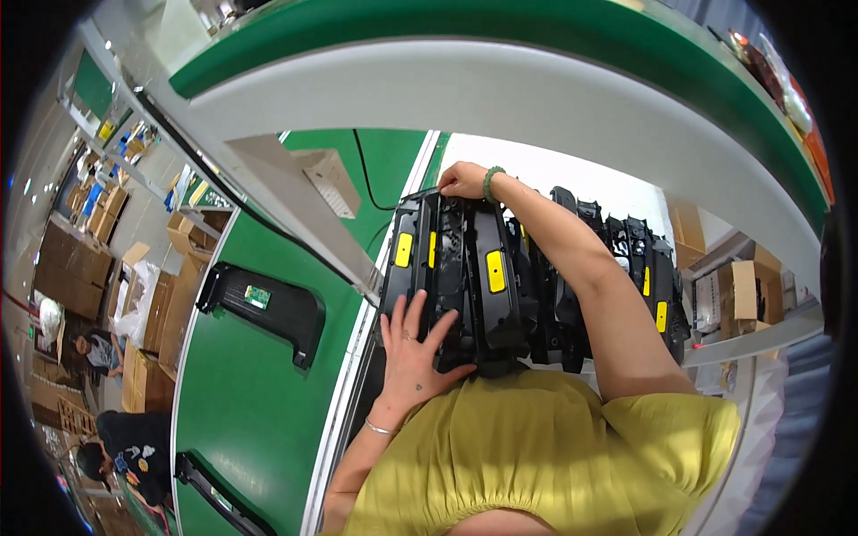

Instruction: Moving black plastic components from a bulk bin and stacking them neatly on a workbench.

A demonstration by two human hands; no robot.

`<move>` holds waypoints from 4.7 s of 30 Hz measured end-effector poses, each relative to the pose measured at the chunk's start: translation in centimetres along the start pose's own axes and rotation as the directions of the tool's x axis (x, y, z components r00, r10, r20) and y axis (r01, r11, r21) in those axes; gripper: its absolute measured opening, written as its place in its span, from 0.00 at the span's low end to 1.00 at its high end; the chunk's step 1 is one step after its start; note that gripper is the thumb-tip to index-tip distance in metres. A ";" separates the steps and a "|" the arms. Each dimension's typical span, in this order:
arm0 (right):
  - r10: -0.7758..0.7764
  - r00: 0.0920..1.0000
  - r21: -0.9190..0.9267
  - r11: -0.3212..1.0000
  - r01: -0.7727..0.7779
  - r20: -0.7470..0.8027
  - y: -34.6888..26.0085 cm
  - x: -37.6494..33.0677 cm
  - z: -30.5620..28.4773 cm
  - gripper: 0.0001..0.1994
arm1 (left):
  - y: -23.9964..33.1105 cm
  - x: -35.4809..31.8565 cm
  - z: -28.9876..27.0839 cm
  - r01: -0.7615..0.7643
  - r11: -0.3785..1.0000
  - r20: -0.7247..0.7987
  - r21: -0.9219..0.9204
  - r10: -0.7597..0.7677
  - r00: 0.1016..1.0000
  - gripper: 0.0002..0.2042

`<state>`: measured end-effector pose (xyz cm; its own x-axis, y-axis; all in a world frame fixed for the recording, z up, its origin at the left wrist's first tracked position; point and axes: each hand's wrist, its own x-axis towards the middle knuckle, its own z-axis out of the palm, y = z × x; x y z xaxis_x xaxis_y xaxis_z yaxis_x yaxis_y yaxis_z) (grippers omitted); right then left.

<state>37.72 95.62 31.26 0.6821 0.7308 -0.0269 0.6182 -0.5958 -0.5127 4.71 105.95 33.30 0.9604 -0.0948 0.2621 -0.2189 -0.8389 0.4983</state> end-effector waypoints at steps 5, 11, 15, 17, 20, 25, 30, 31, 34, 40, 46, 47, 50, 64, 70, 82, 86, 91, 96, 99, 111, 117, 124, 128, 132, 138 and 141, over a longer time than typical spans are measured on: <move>0.308 0.935 0.113 0.950 -0.291 -0.177 2.1 -1.1 -2.0 0.16 | 1.1 1.5 0.5 -0.246 0.967 0.007 -0.072 0.247 0.969 0.31; 0.356 0.882 0.238 0.927 -0.290 -0.310 4.2 -3.4 -0.3 0.14 | 1.4 4.7 1.9 -0.507 0.857 0.163 0.091 0.490 0.856 0.23; 0.373 0.761 0.244 0.927 -0.284 -0.531 1.4 -7.3 -0.6 0.14 | 2.0 4.3 0.0 -0.404 0.915 0.225 -0.003 0.394 0.891 0.34; 0.163 0.642 0.121 0.987 -0.110 -0.749 0.2 -10.5 -0.3 0.12 | 3.2 3.6 -0.7 -0.514 0.856 0.290 -0.058 0.507 0.812 0.32; 0.276 0.596 0.342 0.940 -0.002 -0.754 -5.6 -18.8 0.2 0.10 | 3.7 2.1 -0.6 -0.670 0.742 0.372 -0.021 0.628 0.683 0.28; 0.514 0.284 0.463 0.856 -0.231 -0.809 -13.1 -34.6 7.2 0.05 | 5.1 2.4 0.3 -0.712 0.573 0.314 -0.406 0.819 0.480 0.21; 0.845 0.288 0.506 0.508 -0.697 -0.451 -14.4 -46.0 22.6 0.10 | 10.3 0.4 2.3 -0.715 0.369 0.245 -0.594 0.929 0.276 0.19; 0.943 0.265 0.500 0.332 -0.799 -0.202 -14.4 -48.2 26.1 0.11 | 11.6 -0.1 3.2 -0.701 0.345 0.278 -0.624 0.937 0.213 0.20; 0.940 0.013 0.406 -0.135 -0.904 0.342 -15.7 -55.7 36.7 0.17 | 15.6 -2.4 7.1 -0.584 0.335 0.428 -0.740 0.904 -0.024 0.24; 0.640 -0.611 0.437 -0.767 -0.470 0.466 -20.4 -65.6 49.0 0.16 | 21.9 -9.8 17.2 -0.511 0.389 0.562 -0.767 0.792 -0.240 0.30; 0.751 -0.552 0.796 -0.557 -0.236 0.361 -13.9 -77.2 47.0 0.25 | 25.4 -18.9 35.4 0.051 0.965 0.860 -0.256 0.252 -0.443 0.26; 0.713 -0.637 0.815 -0.536 -0.222 0.295 -12.6 -79.9 49.3 0.28 | 26.7 -21.8 38.5 0.196 0.979 0.873 -0.055 0.142 -0.467 0.25; 0.606 -0.692 0.787 -0.610 -0.088 0.392 -6.8 -87.2 52.1 0.39 | 29.0 -29.7 48.3 0.578 0.663 0.831 0.476 -0.123 -0.543 0.24; 0.703 -0.595 0.913 -0.212 0.348 0.389 2.6 -94.6 61.4 0.39 | 27.1 -47.1 66.3 0.840 0.436 0.893 0.323 -0.435 -0.117 0.33; 0.858 -0.282 0.778 -0.193 0.598 0.430 2.6 -95.7 60.9 0.43 | 28.9 -47.1 65.3 0.732 0.668 0.988 0.134 -0.150 -0.043 0.54; 0.958 -0.115 0.804 -0.151 0.575 0.262 -0.2 -91.6 55.6 0.44 | 37.3 -38.7 63.9 0.563 0.815 0.977 0.138 -0.019 -0.212 0.27; 0.986 -0.164 0.848 0.087 0.524 -0.001 2.5 -90.3 50.4 0.46 | 39.9 -31.6 63.5 0.482 0.876 0.946 0.000 0.157 -0.284 0.25; 0.992 -0.123 0.808 0.052 0.587 0.025 9.3 -90.7 51.4 0.49 | 40.3 -28.3 69.2 0.440 0.892 0.940 -0.097 0.228 -0.255 0.26; 0.944 -0.291 0.750 0.080 0.657 0.154 9.8 -87.9 51.6 0.49 | 37.5 -27.1 71.2 0.405 0.913 0.934 0.043 0.107 -0.341 0.31; 0.865 -0.447 0.821 0.076 0.566 0.228 8.8 -86.4 55.0 0.52 | 36.1 -29.6 71.0 0.431 0.895 0.938 0.110 0.050 -0.343 0.30; 0.516 -0.829 0.969 -0.222 0.112 0.214 4.5 -82.2 54.7 0.28 | 32.7 -33.3 68.2 0.408 0.902 0.938 0.144 0.007 -0.346 0.38; 0.468 -0.783 0.888 -0.007 0.460 0.409 2.1 -84.6 55.1 0.19 | 30.3 -31.7 66.1 0.525 0.794 0.878 0.306 -0.022 -0.478 0.24; 0.473 -0.629 0.762 -0.163 0.626 0.617 3.4 -87.5 59.1 0.22 | 31.9 -31.7 67.7 0.581 0.758 0.869 0.295 0.040 -0.493 0.20; 0.431 -0.667 0.793 -0.290 0.536 0.608 3.1 -87.4 58.6 0.22 | 31.8 -33.8 68.0 0.597 0.789 0.934 0.144 0.092 -0.346 0.23; 0.270 -0.787 0.823 -0.321 0.469 0.554 1.9 -88.2 56.1 0.22 | 35.0 -34.6 68.8 0.508 0.851 0.957 -0.131 0.243 -0.160 0.22; 0.286 -0.838 0.856 0.097 0.508 0.465 6.7 -94.4 60.0 0.27 | 39.5 -36.4 73.6 0.394 0.893 0.953 -0.218 0.282 -0.111 0.32; 0.159 -0.872 0.767 0.421 0.484 0.463 8.7 -101.2 69.8 0.32 | 40.8 -42.4 72.7 0.320 0.933 0.976 -0.165 0.201 -0.083 0.29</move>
<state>-53.19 39.77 -30.32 -0.6770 -0.5781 -0.4555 0.2911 0.3581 -0.8871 -32.33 36.82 -17.58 0.0451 -0.6840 -0.7281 0.0751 -0.7244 0.6852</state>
